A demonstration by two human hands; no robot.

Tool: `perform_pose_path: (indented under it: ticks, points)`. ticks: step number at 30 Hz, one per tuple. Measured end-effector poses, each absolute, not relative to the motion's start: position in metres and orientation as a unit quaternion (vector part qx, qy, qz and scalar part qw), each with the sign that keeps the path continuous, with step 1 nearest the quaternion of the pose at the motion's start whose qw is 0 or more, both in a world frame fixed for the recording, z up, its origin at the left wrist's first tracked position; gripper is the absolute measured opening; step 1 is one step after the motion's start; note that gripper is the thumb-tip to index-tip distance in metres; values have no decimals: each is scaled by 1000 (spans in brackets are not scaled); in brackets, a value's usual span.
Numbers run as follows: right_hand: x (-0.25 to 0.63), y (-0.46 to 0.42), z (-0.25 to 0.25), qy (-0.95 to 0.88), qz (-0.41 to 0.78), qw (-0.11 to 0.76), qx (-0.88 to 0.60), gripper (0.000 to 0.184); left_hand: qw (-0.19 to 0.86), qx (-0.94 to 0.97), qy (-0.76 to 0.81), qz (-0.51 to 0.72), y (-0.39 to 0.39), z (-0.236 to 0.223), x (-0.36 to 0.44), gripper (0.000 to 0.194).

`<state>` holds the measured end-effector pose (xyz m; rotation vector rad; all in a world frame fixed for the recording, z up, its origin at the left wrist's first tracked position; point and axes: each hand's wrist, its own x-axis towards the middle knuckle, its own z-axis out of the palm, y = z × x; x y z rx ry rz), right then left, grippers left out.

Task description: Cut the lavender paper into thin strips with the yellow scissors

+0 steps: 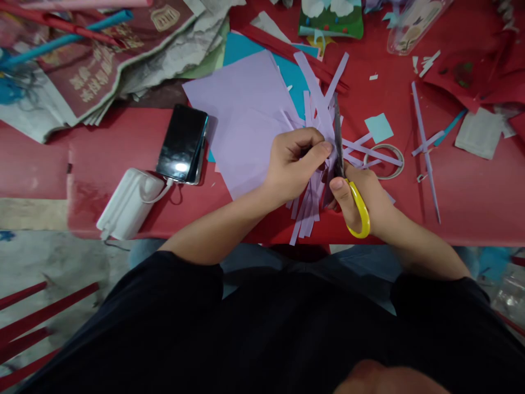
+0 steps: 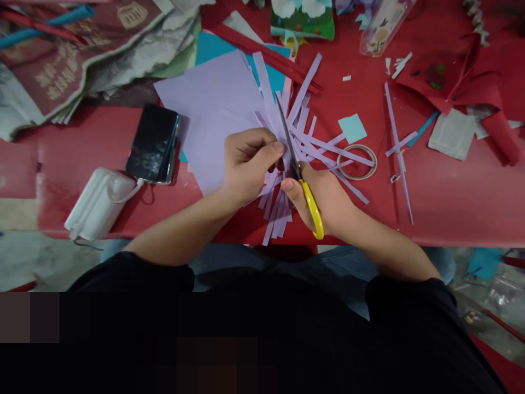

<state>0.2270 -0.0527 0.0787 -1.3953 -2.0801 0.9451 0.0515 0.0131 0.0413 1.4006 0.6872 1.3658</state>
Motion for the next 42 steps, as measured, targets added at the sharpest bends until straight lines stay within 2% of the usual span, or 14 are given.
perform_pose_path:
  ticks: [16,31,42]
  points:
    - [225,-52,81,-730,354,204,-548,60,536,562,297,555,14,43,50,51]
    - [224,-50,81,-755,287,186,-559,66,528,569,282,564,20,38,50,58]
    - [223,-51,78,-766,272,188,-552,65,488,516,324,625,29,46,47,45]
